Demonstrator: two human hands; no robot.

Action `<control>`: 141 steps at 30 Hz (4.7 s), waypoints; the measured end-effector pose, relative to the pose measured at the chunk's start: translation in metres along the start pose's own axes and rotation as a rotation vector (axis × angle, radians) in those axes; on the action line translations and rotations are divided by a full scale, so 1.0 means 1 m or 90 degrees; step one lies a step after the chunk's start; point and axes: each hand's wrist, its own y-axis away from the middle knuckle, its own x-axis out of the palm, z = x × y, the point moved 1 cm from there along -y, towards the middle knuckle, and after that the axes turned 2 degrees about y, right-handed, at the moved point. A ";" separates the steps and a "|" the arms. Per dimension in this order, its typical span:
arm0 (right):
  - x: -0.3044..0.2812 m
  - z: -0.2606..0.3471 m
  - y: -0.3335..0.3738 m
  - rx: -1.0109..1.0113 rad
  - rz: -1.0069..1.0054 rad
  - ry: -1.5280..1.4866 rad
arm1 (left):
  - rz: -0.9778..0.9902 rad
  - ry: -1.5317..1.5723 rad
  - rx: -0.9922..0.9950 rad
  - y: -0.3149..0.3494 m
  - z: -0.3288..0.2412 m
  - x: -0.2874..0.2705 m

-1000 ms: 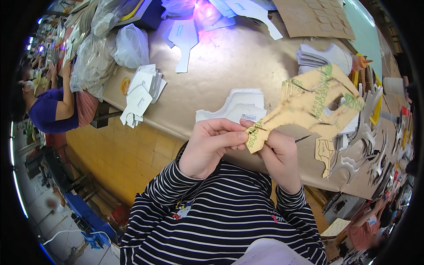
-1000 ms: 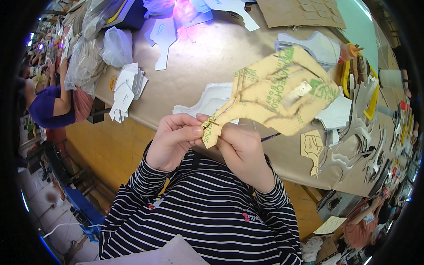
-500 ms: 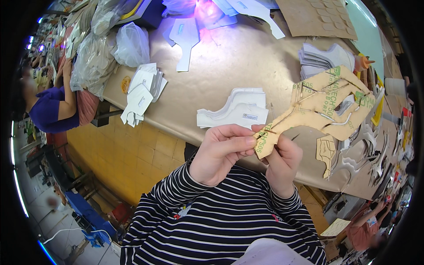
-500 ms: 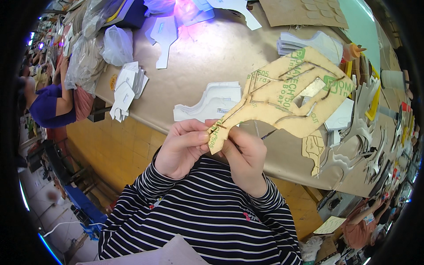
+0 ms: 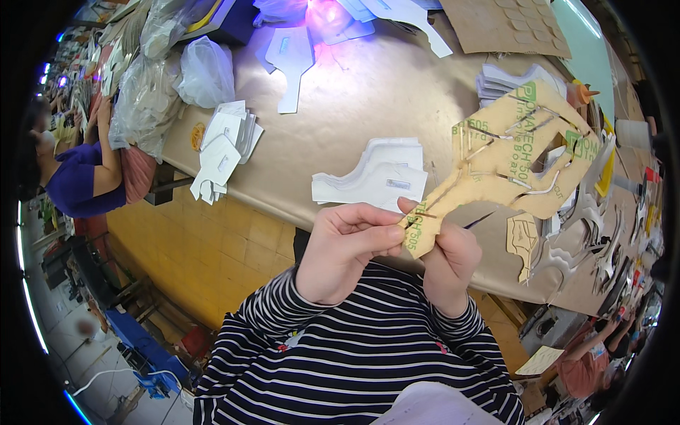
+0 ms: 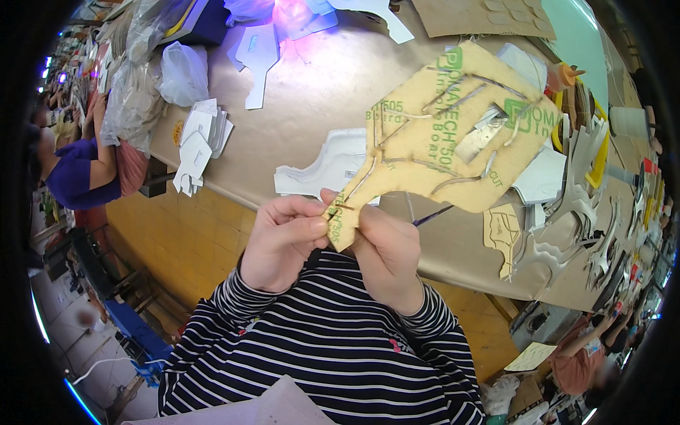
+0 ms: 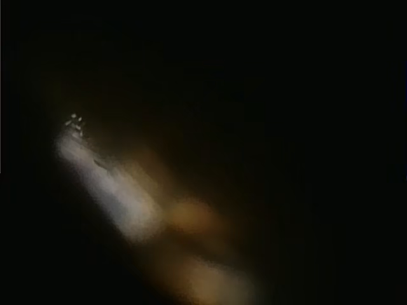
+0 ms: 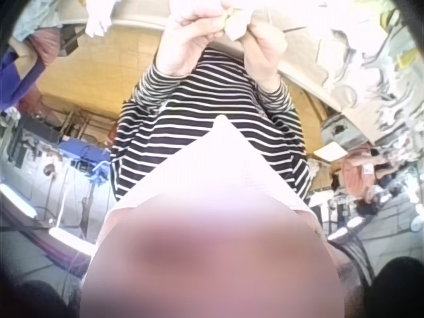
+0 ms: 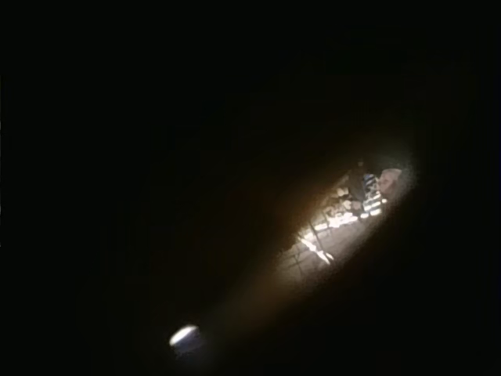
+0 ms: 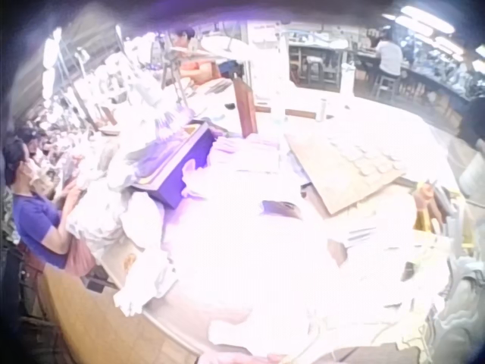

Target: The person uses purple scissors to cut a brown cardboard template into a smaller shape. They repeatedly trim edges and remove small pieces, then peel off a green printed layer from the cardboard. The person continues cutting and peeling the template throughout the clip.

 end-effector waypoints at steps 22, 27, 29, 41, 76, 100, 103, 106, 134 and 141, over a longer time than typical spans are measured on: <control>-0.006 -0.005 0.005 -0.027 0.081 0.099 | -0.019 0.037 -0.085 -0.003 -0.004 0.003; 0.005 0.004 0.007 -0.045 -0.034 0.098 | 0.029 0.051 -0.069 -0.003 -0.004 0.006; 0.004 0.009 0.005 -0.029 -0.056 0.137 | 0.034 0.041 -0.061 -0.001 -0.004 0.005; -0.033 -0.004 -0.008 0.044 0.239 0.123 | -0.013 0.009 -0.067 0.003 -0.001 -0.005; 0.008 0.014 -0.022 0.062 0.038 0.216 | -0.098 -0.534 0.283 -0.018 -0.009 -0.010; 0.012 0.014 -0.031 0.065 0.078 0.270 | -0.201 -0.909 0.547 -0.010 -0.006 -0.001; 0.022 0.015 -0.027 0.047 0.002 0.249 | -0.252 -0.892 0.557 -0.009 -0.001 0.001; 0.025 0.015 -0.026 0.033 -0.024 0.234 | -0.267 -0.852 0.596 -0.009 0.004 0.002; 0.042 0.010 -0.027 0.002 -0.080 0.229 | -0.337 -0.862 0.701 -0.017 0.007 -0.006; 0.032 0.014 -0.032 -0.024 -0.032 0.283 | -0.327 -0.856 0.688 -0.016 0.006 -0.002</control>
